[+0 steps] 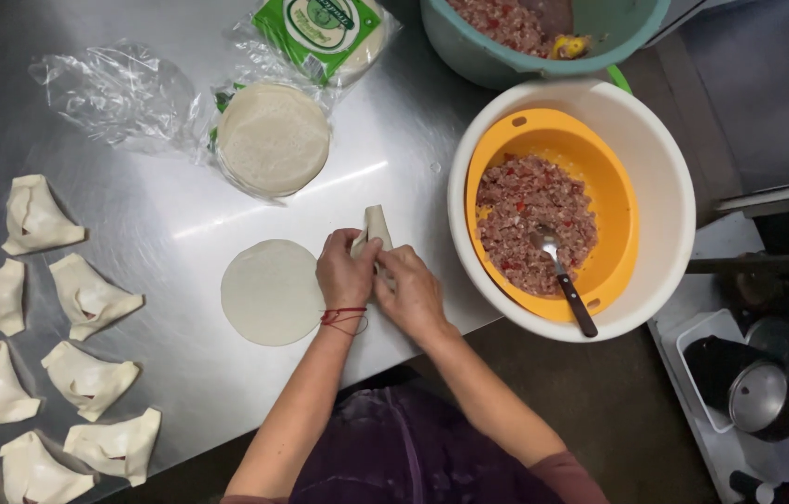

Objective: The person scoops a meat filling onto round dough wrappers, folds them into triangular samosas, and places them on a metal countertop. The person repeats this process multiple times, handling the dough and filling by hand and with a spoon.

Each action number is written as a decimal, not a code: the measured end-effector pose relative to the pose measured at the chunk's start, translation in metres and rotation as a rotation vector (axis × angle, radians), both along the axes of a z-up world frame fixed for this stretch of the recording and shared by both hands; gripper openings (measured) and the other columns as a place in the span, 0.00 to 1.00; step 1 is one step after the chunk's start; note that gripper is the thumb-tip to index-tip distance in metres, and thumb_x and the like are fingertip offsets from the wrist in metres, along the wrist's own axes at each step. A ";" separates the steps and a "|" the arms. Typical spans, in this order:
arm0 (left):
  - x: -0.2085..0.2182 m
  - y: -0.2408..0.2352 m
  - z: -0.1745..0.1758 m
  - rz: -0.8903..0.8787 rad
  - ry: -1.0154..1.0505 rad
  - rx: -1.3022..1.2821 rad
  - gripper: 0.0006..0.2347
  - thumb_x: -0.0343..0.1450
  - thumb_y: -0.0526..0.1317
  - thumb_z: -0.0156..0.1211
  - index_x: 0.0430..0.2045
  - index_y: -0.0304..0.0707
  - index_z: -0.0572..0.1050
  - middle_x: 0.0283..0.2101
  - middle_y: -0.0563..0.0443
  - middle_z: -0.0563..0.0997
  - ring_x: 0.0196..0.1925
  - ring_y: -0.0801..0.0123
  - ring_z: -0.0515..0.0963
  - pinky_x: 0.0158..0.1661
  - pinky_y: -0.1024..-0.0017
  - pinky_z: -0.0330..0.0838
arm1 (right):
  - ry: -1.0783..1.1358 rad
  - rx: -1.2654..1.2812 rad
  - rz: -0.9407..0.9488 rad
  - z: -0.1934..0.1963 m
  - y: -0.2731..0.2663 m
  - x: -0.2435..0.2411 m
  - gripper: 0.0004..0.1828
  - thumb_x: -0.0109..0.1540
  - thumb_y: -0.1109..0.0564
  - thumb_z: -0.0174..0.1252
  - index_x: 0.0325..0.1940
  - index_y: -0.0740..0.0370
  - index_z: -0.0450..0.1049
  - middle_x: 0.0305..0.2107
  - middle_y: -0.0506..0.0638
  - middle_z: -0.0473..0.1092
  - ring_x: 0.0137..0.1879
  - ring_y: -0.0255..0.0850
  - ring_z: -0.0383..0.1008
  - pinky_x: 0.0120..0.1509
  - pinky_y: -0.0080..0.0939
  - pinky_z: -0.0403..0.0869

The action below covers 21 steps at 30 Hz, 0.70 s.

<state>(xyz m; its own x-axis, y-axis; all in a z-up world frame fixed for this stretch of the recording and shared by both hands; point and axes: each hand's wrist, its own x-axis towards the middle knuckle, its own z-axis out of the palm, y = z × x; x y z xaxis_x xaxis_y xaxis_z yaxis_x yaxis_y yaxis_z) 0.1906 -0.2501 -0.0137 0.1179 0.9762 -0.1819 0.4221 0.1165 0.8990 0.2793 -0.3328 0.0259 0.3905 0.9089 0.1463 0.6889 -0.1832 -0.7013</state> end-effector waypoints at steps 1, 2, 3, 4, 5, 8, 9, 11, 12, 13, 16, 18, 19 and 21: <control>0.000 -0.001 0.000 0.004 0.001 -0.002 0.12 0.63 0.41 0.72 0.33 0.34 0.78 0.37 0.45 0.83 0.37 0.54 0.84 0.40 0.63 0.77 | 0.001 -0.002 0.004 -0.014 0.004 0.010 0.15 0.57 0.62 0.64 0.48 0.65 0.79 0.35 0.54 0.73 0.36 0.46 0.77 0.39 0.42 0.74; 0.001 -0.001 0.000 -0.006 0.058 0.097 0.10 0.64 0.39 0.70 0.32 0.34 0.79 0.38 0.45 0.82 0.38 0.52 0.83 0.40 0.61 0.76 | 0.058 -0.053 0.043 -0.028 0.009 0.021 0.13 0.59 0.61 0.63 0.48 0.64 0.80 0.35 0.54 0.74 0.35 0.46 0.77 0.39 0.42 0.74; 0.001 -0.002 -0.001 -0.016 0.115 0.196 0.07 0.66 0.38 0.68 0.31 0.35 0.79 0.38 0.46 0.82 0.39 0.51 0.82 0.40 0.60 0.75 | 0.115 -0.105 0.082 -0.041 0.014 0.032 0.11 0.61 0.60 0.62 0.48 0.62 0.81 0.35 0.54 0.76 0.35 0.47 0.78 0.40 0.43 0.75; 0.001 -0.003 0.003 -0.012 0.116 0.195 0.07 0.66 0.38 0.68 0.31 0.35 0.79 0.38 0.46 0.82 0.39 0.51 0.82 0.40 0.60 0.75 | 0.116 -0.107 0.087 -0.051 0.028 0.041 0.11 0.61 0.60 0.62 0.48 0.62 0.81 0.35 0.54 0.76 0.35 0.47 0.78 0.40 0.43 0.75; 0.002 -0.004 0.006 -0.058 0.148 0.302 0.05 0.66 0.36 0.66 0.30 0.36 0.79 0.37 0.46 0.81 0.39 0.51 0.81 0.39 0.59 0.74 | 0.276 -0.126 -0.038 -0.061 0.042 0.051 0.10 0.61 0.57 0.63 0.46 0.62 0.80 0.32 0.54 0.77 0.35 0.46 0.79 0.40 0.42 0.76; 0.001 -0.007 0.004 -0.157 0.235 0.531 0.01 0.69 0.34 0.64 0.29 0.38 0.79 0.37 0.48 0.79 0.39 0.53 0.79 0.39 0.58 0.73 | 0.338 -0.202 -0.189 -0.062 0.073 0.058 0.12 0.59 0.53 0.66 0.41 0.63 0.79 0.28 0.54 0.79 0.35 0.45 0.80 0.41 0.42 0.77; 0.001 -0.006 0.001 -0.206 0.285 0.655 0.00 0.70 0.33 0.63 0.30 0.39 0.78 0.38 0.49 0.79 0.39 0.55 0.78 0.41 0.59 0.73 | 0.234 -0.255 -0.210 -0.058 0.084 0.058 0.13 0.57 0.51 0.68 0.38 0.63 0.79 0.27 0.54 0.79 0.34 0.44 0.80 0.41 0.42 0.76; 0.001 -0.007 0.002 -0.268 0.320 0.730 0.01 0.69 0.33 0.61 0.30 0.37 0.78 0.40 0.49 0.80 0.41 0.55 0.79 0.41 0.59 0.72 | 0.156 -0.323 -0.205 -0.060 0.091 0.064 0.14 0.56 0.50 0.69 0.36 0.63 0.79 0.27 0.54 0.79 0.33 0.44 0.79 0.41 0.42 0.76; 0.000 -0.010 0.002 -0.332 0.355 0.801 0.03 0.68 0.32 0.60 0.31 0.36 0.78 0.42 0.49 0.80 0.43 0.56 0.79 0.42 0.59 0.72 | 0.078 -0.394 -0.202 -0.062 0.094 0.066 0.16 0.56 0.48 0.70 0.35 0.63 0.79 0.26 0.54 0.78 0.32 0.44 0.79 0.41 0.42 0.76; -0.001 -0.012 0.002 -0.330 0.357 0.798 0.03 0.68 0.32 0.60 0.31 0.36 0.78 0.42 0.49 0.80 0.43 0.56 0.79 0.42 0.59 0.72 | 0.078 -0.396 -0.198 -0.065 0.094 0.068 0.16 0.56 0.48 0.70 0.35 0.63 0.79 0.26 0.54 0.78 0.32 0.44 0.79 0.41 0.42 0.76; -0.001 -0.013 0.007 -0.444 0.458 0.795 0.04 0.70 0.35 0.61 0.34 0.34 0.78 0.44 0.48 0.80 0.45 0.56 0.79 0.41 0.59 0.71 | 0.268 -0.413 -0.213 -0.059 0.097 0.072 0.19 0.55 0.44 0.70 0.37 0.62 0.77 0.26 0.55 0.78 0.32 0.46 0.79 0.40 0.44 0.76; -0.002 -0.013 0.017 -0.463 0.450 0.745 0.12 0.67 0.41 0.62 0.38 0.30 0.77 0.45 0.44 0.80 0.45 0.52 0.79 0.40 0.58 0.71 | 0.259 -0.480 -0.178 -0.041 0.098 0.068 0.25 0.53 0.41 0.73 0.39 0.61 0.74 0.26 0.56 0.76 0.33 0.48 0.79 0.40 0.45 0.75; -0.003 -0.010 0.018 -0.468 0.447 0.743 0.12 0.67 0.41 0.62 0.38 0.30 0.77 0.45 0.44 0.80 0.45 0.52 0.79 0.40 0.58 0.71 | 0.260 -0.482 -0.183 -0.028 0.098 0.065 0.25 0.53 0.41 0.73 0.39 0.61 0.74 0.26 0.56 0.76 0.33 0.48 0.79 0.40 0.45 0.75; -0.006 0.001 0.020 -0.456 0.312 0.635 0.13 0.68 0.40 0.62 0.44 0.35 0.78 0.45 0.46 0.80 0.45 0.53 0.79 0.43 0.56 0.73 | 0.066 -0.561 -0.123 -0.001 0.103 0.059 0.27 0.52 0.42 0.76 0.41 0.61 0.73 0.25 0.56 0.75 0.33 0.48 0.77 0.42 0.45 0.73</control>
<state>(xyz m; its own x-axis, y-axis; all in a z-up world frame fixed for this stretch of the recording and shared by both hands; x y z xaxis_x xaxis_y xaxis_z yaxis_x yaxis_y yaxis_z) 0.1846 -0.2488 0.0062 0.5614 0.7726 0.2963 0.5450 -0.6147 0.5702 0.3385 -0.2302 0.0250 0.4900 0.7877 -0.3733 0.5971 -0.6153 -0.5147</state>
